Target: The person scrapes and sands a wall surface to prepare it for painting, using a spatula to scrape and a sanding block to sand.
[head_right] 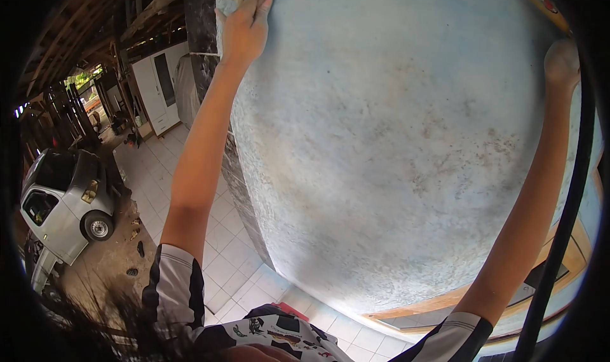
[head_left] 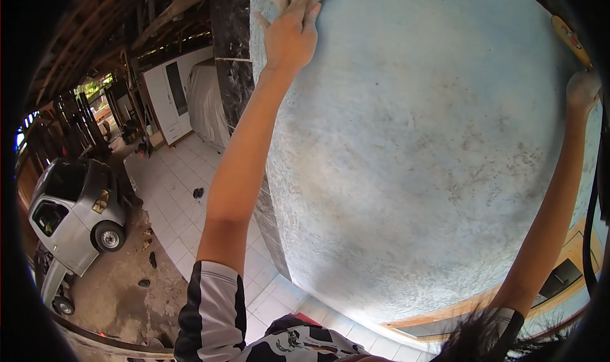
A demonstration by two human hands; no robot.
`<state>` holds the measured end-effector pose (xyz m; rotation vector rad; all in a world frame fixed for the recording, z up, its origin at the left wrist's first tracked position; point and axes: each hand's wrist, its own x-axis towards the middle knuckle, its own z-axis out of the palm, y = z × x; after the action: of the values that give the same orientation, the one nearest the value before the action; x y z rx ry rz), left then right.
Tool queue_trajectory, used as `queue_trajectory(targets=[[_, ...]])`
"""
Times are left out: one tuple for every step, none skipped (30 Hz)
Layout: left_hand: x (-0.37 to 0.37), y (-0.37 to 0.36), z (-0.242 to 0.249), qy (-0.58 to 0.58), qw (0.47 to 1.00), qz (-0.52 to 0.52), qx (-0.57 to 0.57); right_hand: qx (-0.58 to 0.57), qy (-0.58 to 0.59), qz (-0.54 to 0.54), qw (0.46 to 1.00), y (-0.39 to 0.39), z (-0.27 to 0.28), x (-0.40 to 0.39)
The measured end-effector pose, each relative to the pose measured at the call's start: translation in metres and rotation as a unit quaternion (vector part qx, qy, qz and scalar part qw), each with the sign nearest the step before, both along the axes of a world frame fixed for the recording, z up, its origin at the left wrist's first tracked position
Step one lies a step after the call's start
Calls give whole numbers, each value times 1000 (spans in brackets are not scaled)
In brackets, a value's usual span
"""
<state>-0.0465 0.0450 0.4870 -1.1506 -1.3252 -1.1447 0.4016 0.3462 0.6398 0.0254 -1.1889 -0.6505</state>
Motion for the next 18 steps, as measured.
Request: queue_trajectory(targets=[[-4,-1,-2,67,998,18,-1,3,-3,-3,1000,-2,1,-2],[-8,-4,-3,68,997,20,2,5,-3,-4,1000,-4,0,-3],[-13,-9,-2,92,994,49,-23,6,-2,-6,1000,-5,-1,-2],[-16,-12,-1,114,989,77,-50,5,-2,-7,1000,-6,-2,-1],[-21,-12,1,111,989,78,-53,4,-5,-8,1000,-6,-3,-4],[-26,-11,4,75,993,84,-34,1,-9,-10,1000,-6,-4,-7],[-29,-11,7,42,995,91,-11,4,-10,-13,1000,-6,-1,-8],[-29,-10,3,44,995,93,-7,6,-12,-13,1000,-7,1,-9],[-18,-10,-1,86,994,54,-32,8,-11,-15,1000,-8,1,-8],[-11,-11,-1,131,990,13,-59,8,-8,-18,1000,-10,0,-7],[-13,-16,2,121,987,65,-82,8,-5,-21,1000,-10,-2,-5],[-25,-15,3,119,987,65,-82,9,-8,-23,1000,-11,-2,-6],[-41,-10,5,33,996,71,-45,11,-12,-27,999,-11,-2,-9],[-56,-5,5,-50,996,75,-7,14,-11,-33,999,-11,-2,-9],[-51,-6,4,-48,996,75,-6,18,-9,-41,999,-11,-2,-7],[-45,-5,-1,40,998,42,-6,22,-7,-51,998,-12,-1,-7],[-40,-6,-3,126,992,8,-6,25,-7,-59,998,-12,-1,-6],[-42,-8,-2,130,991,6,-6,24,-4,-67,997,-15,-3,-6]])
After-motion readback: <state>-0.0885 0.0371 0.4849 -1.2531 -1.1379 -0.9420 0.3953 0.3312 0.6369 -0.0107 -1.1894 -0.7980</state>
